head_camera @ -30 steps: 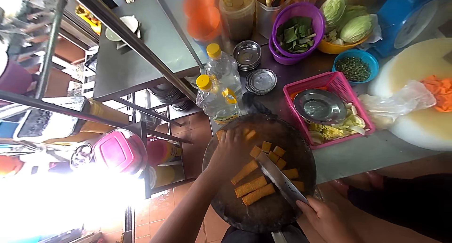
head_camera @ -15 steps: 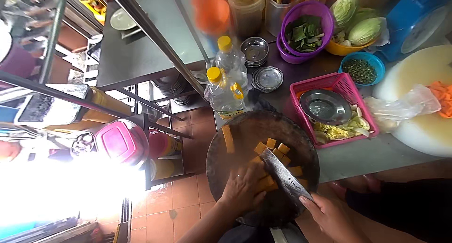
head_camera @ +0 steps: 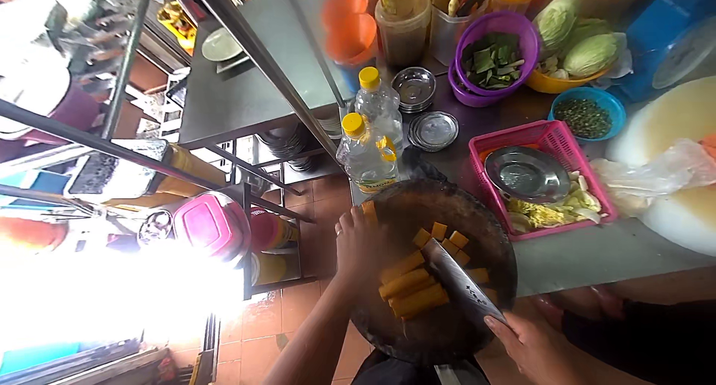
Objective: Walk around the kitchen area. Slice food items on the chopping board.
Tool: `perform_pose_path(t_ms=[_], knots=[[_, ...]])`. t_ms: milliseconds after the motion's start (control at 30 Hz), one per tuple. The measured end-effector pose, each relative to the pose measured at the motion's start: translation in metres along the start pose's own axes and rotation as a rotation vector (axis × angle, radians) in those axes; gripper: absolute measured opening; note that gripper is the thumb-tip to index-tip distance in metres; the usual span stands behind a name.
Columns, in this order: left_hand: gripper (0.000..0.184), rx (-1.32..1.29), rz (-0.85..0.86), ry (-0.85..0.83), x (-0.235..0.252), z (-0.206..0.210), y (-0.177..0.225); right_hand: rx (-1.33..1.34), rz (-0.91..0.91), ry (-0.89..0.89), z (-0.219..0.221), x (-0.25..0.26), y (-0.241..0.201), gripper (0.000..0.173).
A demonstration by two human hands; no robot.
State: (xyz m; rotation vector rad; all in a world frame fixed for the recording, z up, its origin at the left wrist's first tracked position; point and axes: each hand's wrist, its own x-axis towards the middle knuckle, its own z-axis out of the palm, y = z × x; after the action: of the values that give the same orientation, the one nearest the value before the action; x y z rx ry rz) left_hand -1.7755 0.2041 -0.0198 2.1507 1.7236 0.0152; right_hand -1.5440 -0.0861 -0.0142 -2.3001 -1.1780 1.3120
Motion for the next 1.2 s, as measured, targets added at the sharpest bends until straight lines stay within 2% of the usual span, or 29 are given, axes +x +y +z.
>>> perform_pose_path(t_ms=[33, 100, 167, 233, 367, 467, 600, 667, 733, 800, 867, 1067, 1200], knots=[[0.076, 0.002, -0.028, -0.014, 0.012, 0.003, -0.002, -0.002, -0.006, -0.003, -0.001, 0.0, -0.002, 0.055], [0.06, -0.04, 0.028, -0.044, 0.02, 0.003, -0.001, -0.007, -0.001, -0.014, -0.004, -0.001, -0.006, 0.055], [0.052, -0.033, 0.21, -0.054, 0.013, 0.002, -0.002, 0.001, 0.013, -0.011, -0.003, -0.003, -0.008, 0.055], [0.051, 0.026, 0.361, -0.11, 0.0, 0.005, -0.01, 0.011, 0.009, 0.012, 0.0, -0.002, -0.005, 0.055], [0.04, 0.006, 0.562, -0.245, -0.021, 0.006, -0.023, 0.011, 0.001, 0.019, 0.003, 0.003, 0.001, 0.056], [0.039, -0.089, 0.587, -0.266, -0.034, 0.005, -0.023, -0.002, 0.0, 0.013, 0.003, 0.005, 0.004, 0.057], [0.037, -0.046, 0.609, -0.139, -0.059, 0.012, -0.024, -0.012, -0.026, 0.041, 0.007, 0.007, 0.008, 0.058], [0.04, 0.056, 0.597, -0.247, -0.073, 0.007, -0.013, -0.003, -0.005, 0.016, 0.006, 0.007, 0.007, 0.057], [0.048, 0.159, 0.557, -0.439, -0.076, -0.001, -0.003, 0.01, 0.002, 0.004, 0.005, 0.007, 0.005, 0.056], [0.048, 0.198, 0.543, -0.526, -0.072, -0.004, 0.004, 0.007, -0.001, 0.002, 0.004, 0.008, 0.005, 0.055], [0.041, 0.156, 0.558, -0.491, -0.069, -0.002, 0.002, 0.003, -0.001, -0.005, 0.002, 0.007, 0.003, 0.054], [0.033, 0.051, 0.565, -0.221, -0.062, 0.0, -0.013, -0.006, 0.003, 0.005, 0.004, 0.007, 0.006, 0.055], [0.038, 0.114, 0.539, -0.193, -0.06, 0.013, -0.012, 0.006, -0.006, 0.024, 0.006, 0.009, 0.008, 0.056]])
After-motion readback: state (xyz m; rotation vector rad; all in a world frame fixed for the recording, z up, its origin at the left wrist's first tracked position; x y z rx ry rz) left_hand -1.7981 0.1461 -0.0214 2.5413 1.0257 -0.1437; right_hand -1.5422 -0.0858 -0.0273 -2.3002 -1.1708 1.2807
